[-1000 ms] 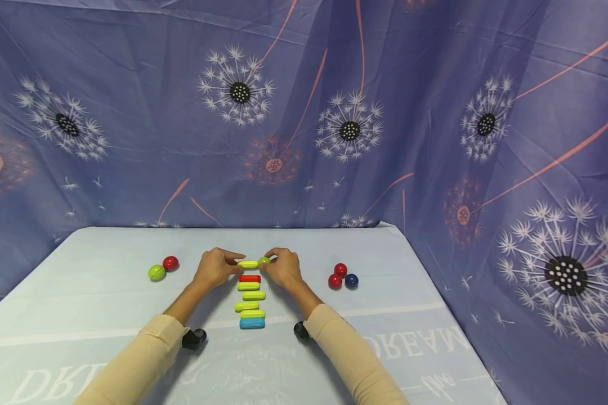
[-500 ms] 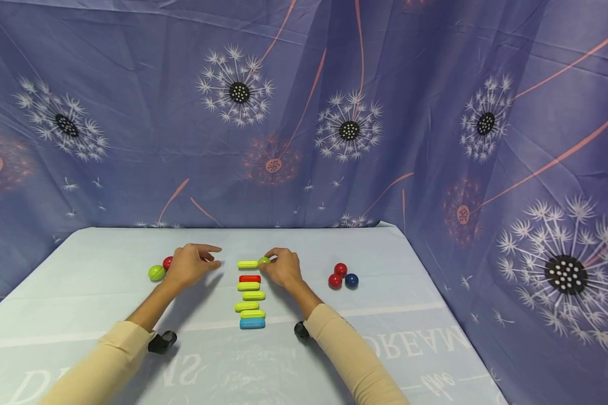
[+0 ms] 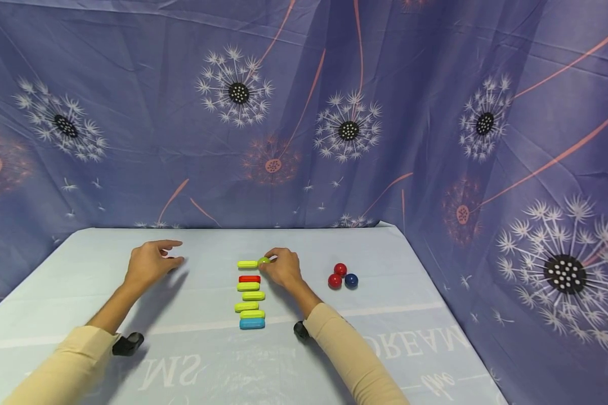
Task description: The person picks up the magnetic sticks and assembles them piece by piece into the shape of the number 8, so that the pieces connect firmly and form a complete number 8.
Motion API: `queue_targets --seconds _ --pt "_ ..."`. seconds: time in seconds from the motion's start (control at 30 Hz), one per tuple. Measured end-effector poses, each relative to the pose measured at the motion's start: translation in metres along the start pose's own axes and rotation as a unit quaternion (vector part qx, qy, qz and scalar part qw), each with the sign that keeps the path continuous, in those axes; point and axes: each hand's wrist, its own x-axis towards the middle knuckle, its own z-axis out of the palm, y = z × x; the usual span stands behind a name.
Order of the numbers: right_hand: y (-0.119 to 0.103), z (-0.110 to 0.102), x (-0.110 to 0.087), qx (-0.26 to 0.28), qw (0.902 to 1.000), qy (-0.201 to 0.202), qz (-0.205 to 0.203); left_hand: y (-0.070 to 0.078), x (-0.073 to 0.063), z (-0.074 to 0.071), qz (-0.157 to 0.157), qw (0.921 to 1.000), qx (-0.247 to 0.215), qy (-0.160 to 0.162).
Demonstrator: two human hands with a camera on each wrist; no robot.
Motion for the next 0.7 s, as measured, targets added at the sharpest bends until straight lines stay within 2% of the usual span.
queue_targets --seconds 0.17,0.33,0.47,0.7 --pt "0.000 -0.001 0.000 -0.001 1.0000 0.000 -0.001 -0.017 -0.003 0.001 -0.017 0.9997 0.014 -0.010" --pt "0.001 -0.001 0.001 0.000 1.0000 -0.001 -0.007 -0.029 -0.005 0.003 0.000 0.9994 0.032 -0.010" --pt "0.000 -0.001 0.001 -0.002 1.0000 0.001 -0.008 -0.034 -0.007 0.005 0.007 0.9993 0.035 -0.013" --pt "0.000 -0.001 0.001 -0.003 0.9999 0.001 -0.012 -0.037 -0.008 0.007 -0.004 0.9993 0.032 -0.017"
